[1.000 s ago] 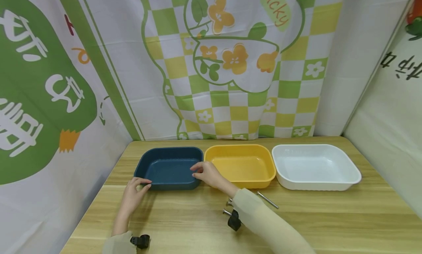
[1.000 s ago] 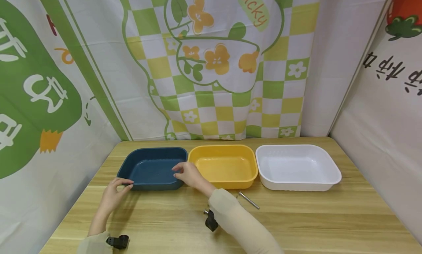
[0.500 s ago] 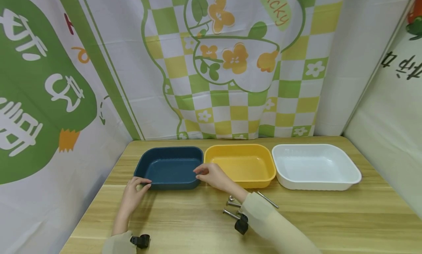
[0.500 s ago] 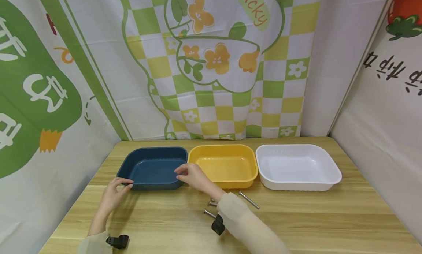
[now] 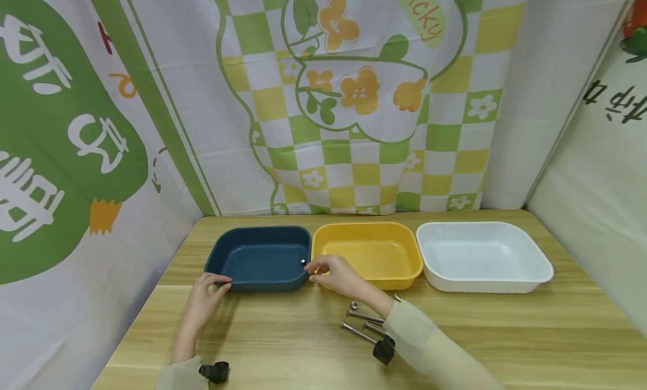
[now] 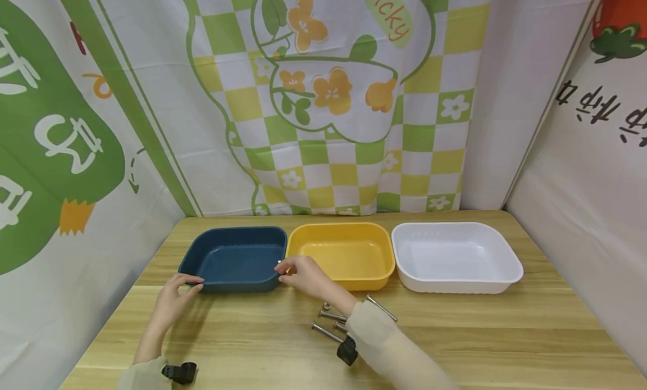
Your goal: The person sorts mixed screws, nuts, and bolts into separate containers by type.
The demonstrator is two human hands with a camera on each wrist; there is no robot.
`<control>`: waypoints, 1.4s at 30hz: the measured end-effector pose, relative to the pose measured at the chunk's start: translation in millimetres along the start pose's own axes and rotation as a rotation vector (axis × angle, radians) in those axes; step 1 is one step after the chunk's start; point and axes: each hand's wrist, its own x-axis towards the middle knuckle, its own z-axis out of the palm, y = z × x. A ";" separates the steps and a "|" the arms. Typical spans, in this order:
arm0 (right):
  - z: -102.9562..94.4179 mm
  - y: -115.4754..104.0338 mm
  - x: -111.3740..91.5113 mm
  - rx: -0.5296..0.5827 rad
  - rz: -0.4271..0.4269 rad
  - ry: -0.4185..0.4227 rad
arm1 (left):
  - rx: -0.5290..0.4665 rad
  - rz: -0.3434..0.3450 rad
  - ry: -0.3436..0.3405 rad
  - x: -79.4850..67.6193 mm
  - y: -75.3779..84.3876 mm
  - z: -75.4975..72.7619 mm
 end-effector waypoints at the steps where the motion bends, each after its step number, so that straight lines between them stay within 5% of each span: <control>1: -1.0 0.3 -1.3 0.005 -0.006 -0.007 | 0.001 -0.003 -0.002 -0.2 -0.1 -0.1; 14: -13.1 6.1 -21.2 -0.063 -0.072 -0.035 | 0.006 -0.009 -0.008 -1.5 -2.3 -0.4; 29: -25.2 10.5 -42.9 -0.128 -0.029 -0.110 | -0.003 -0.012 -0.009 0.0 -1.0 -0.4; 42: -27.3 24.5 -61.4 -0.184 -0.075 -0.126 | -0.013 0.012 0.002 -0.8 -0.5 0.3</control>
